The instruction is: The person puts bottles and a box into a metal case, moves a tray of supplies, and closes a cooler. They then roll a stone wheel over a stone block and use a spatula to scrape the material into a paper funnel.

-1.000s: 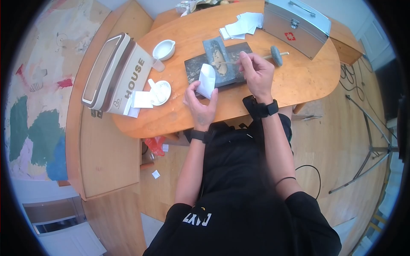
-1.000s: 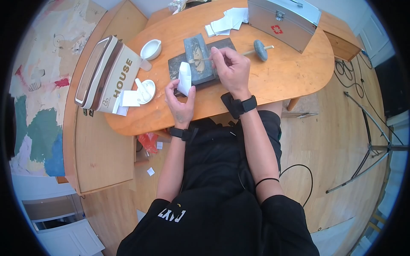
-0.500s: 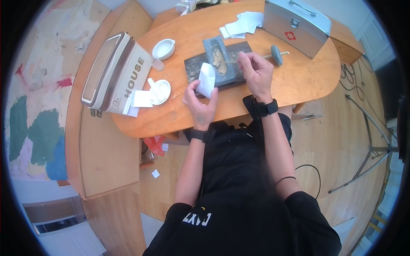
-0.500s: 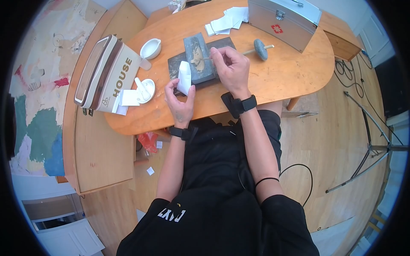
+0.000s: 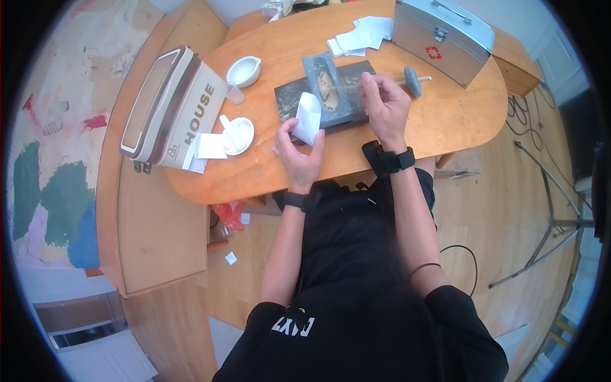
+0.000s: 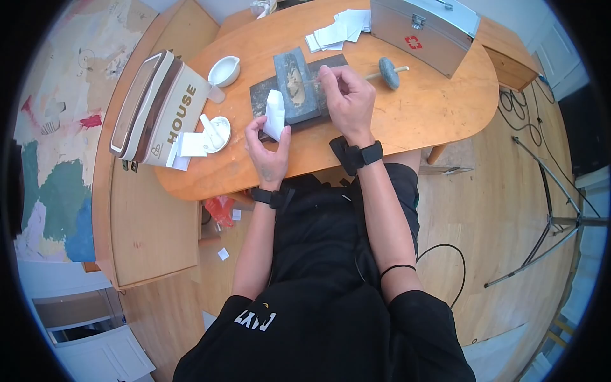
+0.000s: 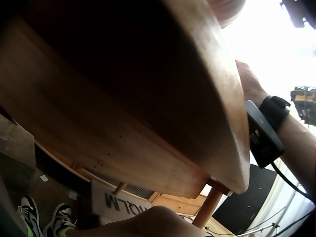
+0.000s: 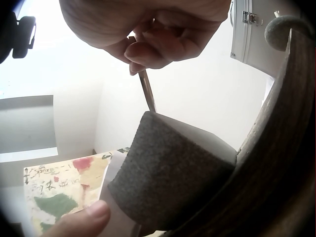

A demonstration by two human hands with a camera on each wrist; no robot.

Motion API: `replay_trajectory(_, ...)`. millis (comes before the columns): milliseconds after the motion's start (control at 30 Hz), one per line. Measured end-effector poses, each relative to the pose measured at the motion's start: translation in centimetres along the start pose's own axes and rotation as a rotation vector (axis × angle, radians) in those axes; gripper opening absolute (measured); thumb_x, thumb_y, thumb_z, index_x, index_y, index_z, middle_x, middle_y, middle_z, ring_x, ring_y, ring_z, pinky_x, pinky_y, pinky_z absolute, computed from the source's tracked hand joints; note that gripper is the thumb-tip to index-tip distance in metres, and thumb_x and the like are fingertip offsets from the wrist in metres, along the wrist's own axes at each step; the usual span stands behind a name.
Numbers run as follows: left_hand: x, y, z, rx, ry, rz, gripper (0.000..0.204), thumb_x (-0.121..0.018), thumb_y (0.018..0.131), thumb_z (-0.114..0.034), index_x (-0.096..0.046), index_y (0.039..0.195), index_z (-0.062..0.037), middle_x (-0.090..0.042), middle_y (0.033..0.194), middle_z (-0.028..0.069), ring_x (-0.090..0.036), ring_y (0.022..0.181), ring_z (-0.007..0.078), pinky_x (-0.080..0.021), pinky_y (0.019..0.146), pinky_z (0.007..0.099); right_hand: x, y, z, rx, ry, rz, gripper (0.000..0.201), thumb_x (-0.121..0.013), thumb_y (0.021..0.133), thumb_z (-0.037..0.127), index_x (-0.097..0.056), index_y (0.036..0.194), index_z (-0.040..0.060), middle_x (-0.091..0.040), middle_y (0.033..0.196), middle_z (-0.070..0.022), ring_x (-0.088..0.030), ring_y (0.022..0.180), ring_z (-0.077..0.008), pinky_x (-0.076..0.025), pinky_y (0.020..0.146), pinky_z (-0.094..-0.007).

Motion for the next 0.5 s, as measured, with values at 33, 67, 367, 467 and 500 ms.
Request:
replay_trajectory(33, 0.01, 0.02, -0.05, -0.002, 0.000, 0.000, 0.056, -0.080, 0.077, -0.024, -0.050, 0.120, -0.0038, -0.056, 0.114, 0.0133, -0.049, 0.109, 0.0294, -0.031, 0.099, 0.0414, 0.01, 0.00, 0.01, 0.000, 0.000, 0.000, 0.020, -0.067, 0.093, 0.016, -0.068, 0.081, -0.0005, -0.060, 0.064, 0.0018, -0.050, 0.057, -0.0020, -0.039, 0.052, -0.0203)
replay_trajectory(67, 0.03, 0.01, -0.08, -0.002, 0.000, -0.001, 0.056, -0.080, 0.077, -0.024, -0.050, 0.120, -0.0038, -0.056, 0.114, 0.0133, -0.049, 0.109, 0.0294, -0.031, 0.099, 0.0414, 0.05, 0.01, -0.03, -0.006, -0.006, -0.002, 0.020, -0.067, 0.093, 0.016, -0.068, 0.082, -0.0005, -0.061, 0.065, 0.0018, -0.051, 0.058, -0.0021, -0.039, 0.053, -0.0203)
replay_trajectory(367, 0.03, 0.04, -0.15, -0.004, -0.010, -0.001, 0.055, -0.080, 0.077, -0.023, -0.050, 0.120, -0.0043, -0.055, 0.114, 0.0128, -0.049, 0.109, 0.0289, -0.031, 0.099, 0.0413, -0.02, 0.05, -0.04, 0.003, -0.043, -0.009, 0.020, -0.067, 0.093, 0.017, -0.068, 0.083, -0.0007, -0.061, 0.065, 0.0016, -0.051, 0.058, -0.0021, -0.040, 0.052, -0.0205)
replay_trajectory(467, 0.02, 0.02, -0.17, -0.008, -0.006, -0.002, 0.055, -0.080, 0.077, -0.023, -0.050, 0.120, -0.0042, -0.056, 0.114, 0.0127, -0.049, 0.108, 0.0288, -0.031, 0.099, 0.0413, -0.13, 0.06, -0.09, 0.027, -0.073, -0.011, 0.020, -0.067, 0.093, 0.016, -0.068, 0.082, -0.0006, -0.060, 0.064, 0.0015, -0.049, 0.056, -0.0022, -0.038, 0.051, -0.0210)
replay_trajectory(500, 0.02, 0.02, -0.16, -0.008, -0.002, -0.003, 0.055, -0.080, 0.077, -0.023, -0.050, 0.120, -0.0042, -0.055, 0.114, 0.0128, -0.049, 0.108, 0.0288, -0.031, 0.099, 0.0414, -0.17, 0.09, -0.08, 0.043, -0.086, -0.011, 0.019, -0.067, 0.092, 0.016, -0.069, 0.082, -0.0005, -0.060, 0.063, 0.0015, -0.047, 0.055, -0.0022, -0.037, 0.050, -0.0215)
Point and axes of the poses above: each hand's wrist, its own y-axis towards the middle knuckle, its own x-axis out of the back of the hand, z = x × y, the point moved 7 cm from there along y, towards the middle knuckle
